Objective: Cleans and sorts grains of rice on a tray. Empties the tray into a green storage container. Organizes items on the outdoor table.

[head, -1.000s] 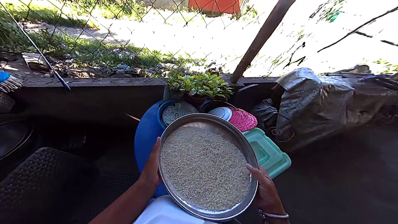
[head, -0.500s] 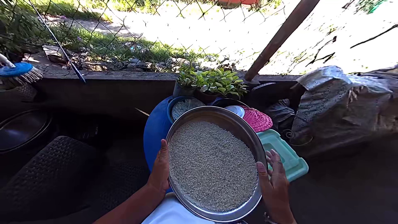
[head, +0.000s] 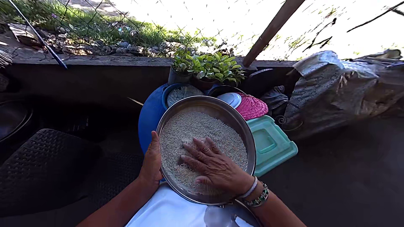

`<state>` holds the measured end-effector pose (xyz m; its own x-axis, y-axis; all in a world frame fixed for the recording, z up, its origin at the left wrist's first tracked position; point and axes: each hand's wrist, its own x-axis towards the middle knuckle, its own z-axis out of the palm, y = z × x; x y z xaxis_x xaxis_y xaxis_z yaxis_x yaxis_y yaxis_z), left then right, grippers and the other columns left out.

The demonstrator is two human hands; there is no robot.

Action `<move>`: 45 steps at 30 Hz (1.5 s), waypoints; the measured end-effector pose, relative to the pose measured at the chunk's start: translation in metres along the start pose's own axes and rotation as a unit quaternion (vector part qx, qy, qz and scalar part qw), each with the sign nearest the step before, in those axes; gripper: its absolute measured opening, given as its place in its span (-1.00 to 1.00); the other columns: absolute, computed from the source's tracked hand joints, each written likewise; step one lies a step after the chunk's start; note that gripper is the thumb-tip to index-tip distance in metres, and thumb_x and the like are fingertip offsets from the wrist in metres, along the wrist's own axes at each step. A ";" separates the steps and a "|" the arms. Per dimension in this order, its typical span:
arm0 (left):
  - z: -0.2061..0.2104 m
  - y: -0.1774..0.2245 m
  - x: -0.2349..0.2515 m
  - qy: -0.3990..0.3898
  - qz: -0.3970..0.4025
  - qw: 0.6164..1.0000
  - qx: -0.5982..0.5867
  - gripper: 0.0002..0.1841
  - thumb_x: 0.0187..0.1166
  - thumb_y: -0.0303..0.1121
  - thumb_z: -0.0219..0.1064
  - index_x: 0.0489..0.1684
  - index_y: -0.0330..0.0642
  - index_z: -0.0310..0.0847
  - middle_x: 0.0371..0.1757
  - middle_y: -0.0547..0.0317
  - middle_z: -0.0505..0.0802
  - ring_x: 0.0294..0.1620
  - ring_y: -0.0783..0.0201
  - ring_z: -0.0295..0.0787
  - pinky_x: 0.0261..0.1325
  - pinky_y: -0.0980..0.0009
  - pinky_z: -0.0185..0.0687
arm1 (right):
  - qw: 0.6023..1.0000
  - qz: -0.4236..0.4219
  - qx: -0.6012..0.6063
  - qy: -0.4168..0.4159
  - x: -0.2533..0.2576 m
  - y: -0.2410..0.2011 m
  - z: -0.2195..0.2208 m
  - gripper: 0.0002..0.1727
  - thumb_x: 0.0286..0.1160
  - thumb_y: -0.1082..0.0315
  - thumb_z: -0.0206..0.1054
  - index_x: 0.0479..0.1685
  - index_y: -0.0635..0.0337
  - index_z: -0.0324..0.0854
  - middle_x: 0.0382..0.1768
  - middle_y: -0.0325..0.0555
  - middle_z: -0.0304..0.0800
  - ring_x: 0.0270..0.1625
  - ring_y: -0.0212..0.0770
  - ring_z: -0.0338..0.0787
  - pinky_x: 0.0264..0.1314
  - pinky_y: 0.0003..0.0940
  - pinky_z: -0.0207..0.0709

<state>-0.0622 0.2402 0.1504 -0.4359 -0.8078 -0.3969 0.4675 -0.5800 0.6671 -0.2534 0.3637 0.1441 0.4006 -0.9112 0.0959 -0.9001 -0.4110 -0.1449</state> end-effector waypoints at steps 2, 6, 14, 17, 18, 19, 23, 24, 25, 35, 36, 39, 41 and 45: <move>-0.002 0.001 0.000 0.002 -0.001 1.000 0.000 -0.37 0.87 0.09 -0.31 0.62 -0.16 0.35 0.36 -0.02 0.77 0.34 0.15 0.77 0.33 0.09 0.76 | 0.999 0.044 -0.025 0.000 -0.001 0.014 -0.004 -0.17 0.74 -0.40 -0.46 0.91 -0.26 0.08 0.91 -0.15 0.02 0.93 0.08 -0.01 0.83 0.40 -0.21; -0.005 0.002 0.001 0.002 0.005 1.000 -0.009 -0.37 0.87 0.09 -0.31 0.64 -0.14 0.33 0.36 -0.03 0.77 0.35 0.13 0.76 0.33 0.06 0.76 | 0.994 0.102 -0.030 0.026 -0.001 0.029 -0.011 -0.08 0.70 -0.44 -0.50 0.91 -0.12 0.09 0.89 -0.03 0.05 0.92 0.13 -0.04 0.82 0.45 -0.25; -0.004 0.000 0.005 -0.011 -0.004 0.999 -0.039 -0.37 0.87 0.09 -0.32 0.63 -0.14 0.33 0.34 -0.06 0.78 0.34 0.10 0.78 0.31 0.03 0.77 | 0.982 0.189 0.015 0.000 -0.001 0.023 -0.012 -0.04 0.71 -0.43 -0.44 0.91 0.04 0.06 0.89 0.17 -0.02 0.91 0.23 -0.04 0.84 0.38 -0.18; -0.003 -0.002 0.008 -0.001 -0.012 0.999 -0.030 -0.35 0.87 0.11 -0.35 0.61 -0.14 0.36 0.31 -0.04 0.80 0.30 0.11 0.80 0.29 0.02 0.78 | 0.979 0.170 0.116 -0.004 -0.005 0.014 -0.032 -0.17 0.77 -0.36 -0.38 0.89 -0.15 0.14 0.89 0.04 0.02 0.93 0.08 -0.02 0.86 0.33 -0.17; -0.002 -0.002 0.008 0.004 -0.011 1.000 -0.019 -0.35 0.87 0.11 -0.36 0.60 -0.14 0.36 0.29 -0.03 0.81 0.29 0.13 0.81 0.27 0.04 0.79 | 0.978 0.170 0.114 0.040 -0.007 0.013 -0.034 -0.23 0.80 -0.31 -0.32 0.85 -0.16 0.23 0.88 0.02 0.08 0.92 0.06 0.01 0.87 0.31 -0.14; 0.000 -0.002 0.009 0.002 -0.004 1.000 -0.013 -0.36 0.87 0.10 -0.37 0.60 -0.14 0.35 0.28 -0.01 0.81 0.28 0.14 0.82 0.26 0.06 0.80 | 0.975 0.176 0.097 0.097 -0.011 0.013 -0.033 -0.30 0.84 -0.23 -0.22 0.77 -0.12 0.37 0.84 0.05 0.18 0.90 0.09 0.09 0.86 0.29 -0.07; 0.001 -0.006 0.012 -0.031 0.018 0.999 0.003 -0.38 0.88 0.08 -0.43 0.58 -0.13 0.30 0.26 0.08 0.82 0.25 0.22 0.83 0.23 0.14 0.83 | 0.918 0.238 0.077 0.307 -0.036 0.016 -0.022 -0.63 0.76 0.21 0.19 0.30 0.14 0.78 0.58 0.19 0.56 0.75 0.14 0.40 0.78 0.03 0.29; 0.000 -0.008 0.014 -0.041 0.019 0.999 0.011 -0.37 0.88 0.08 -0.44 0.59 -0.13 0.30 0.26 0.10 0.82 0.26 0.23 0.82 0.24 0.15 0.83 | 0.892 0.265 0.086 0.356 -0.042 0.015 -0.016 -0.68 0.71 0.29 0.23 0.21 0.19 0.81 0.54 0.25 0.59 0.72 0.14 0.44 0.74 -0.02 0.37; 0.000 -0.009 0.017 -0.047 0.020 0.998 0.021 -0.38 0.88 0.08 -0.46 0.58 -0.10 0.30 0.24 0.15 0.84 0.24 0.27 0.84 0.22 0.19 0.84 | 0.859 0.303 0.096 0.400 -0.049 0.013 -0.008 -0.70 0.67 0.33 0.26 0.18 0.24 0.82 0.51 0.31 0.59 0.68 0.14 0.49 0.69 -0.06 0.44; 0.026 -0.046 0.041 -0.104 -0.055 0.986 0.117 -0.43 0.90 0.04 -0.44 0.51 -0.07 0.33 0.11 0.28 0.87 0.11 0.43 0.86 0.10 0.33 0.87 | 0.216 0.570 0.577 0.543 -0.080 -0.041 0.029 -0.55 0.86 0.20 0.07 0.59 0.19 0.34 0.11 0.07 0.81 0.09 -0.13 0.88 0.12 -0.17 0.81; 0.031 -0.054 0.043 -0.128 -0.067 0.980 0.133 -0.41 0.90 0.04 -0.44 0.54 -0.09 0.32 0.13 0.24 0.86 0.12 0.41 0.86 0.11 0.32 0.87 | 0.194 0.573 0.564 0.562 -0.087 -0.046 0.029 -0.56 0.87 0.17 0.04 0.56 0.20 0.36 0.09 0.05 0.82 0.07 -0.14 0.89 0.11 -0.18 0.81; 0.044 -0.072 0.047 -0.259 -0.118 0.940 0.187 -0.31 0.86 0.12 -0.52 0.59 -0.15 0.28 0.19 0.19 0.85 0.18 0.35 0.84 0.18 0.29 0.84 | 0.147 0.593 0.487 0.624 -0.116 -0.061 0.030 -0.55 0.89 0.13 -0.01 0.51 0.24 0.41 0.12 0.05 0.79 0.10 -0.17 0.86 0.13 -0.18 0.79; 0.053 -0.086 0.052 -0.372 -0.150 0.889 0.222 -0.15 0.76 0.26 -0.60 0.69 -0.25 0.13 0.30 0.16 0.80 0.25 0.31 0.81 0.28 0.28 0.79 | 0.132 0.605 0.439 0.651 -0.142 -0.071 0.027 -0.55 0.90 0.12 -0.04 0.47 0.24 0.44 0.09 0.01 0.81 0.08 -0.21 0.86 0.10 -0.21 0.79; 0.070 -0.132 0.071 -0.368 -0.194 0.852 0.318 -0.16 0.81 0.17 -0.64 0.71 -0.33 0.15 0.33 -0.12 0.78 0.23 0.08 0.83 0.25 0.14 0.75 | 0.137 0.613 0.349 0.695 -0.206 -0.089 0.022 -0.54 0.91 0.09 -0.08 0.45 0.24 0.44 0.10 -0.04 0.79 0.10 -0.27 0.85 0.12 -0.26 0.77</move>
<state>-0.2084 0.2669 0.0786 -0.9365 -0.1475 -0.3180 -0.2305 -0.4244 0.8756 -0.2516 0.5873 0.1160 -0.8350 0.3795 -0.3983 0.2866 -0.3179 -0.9038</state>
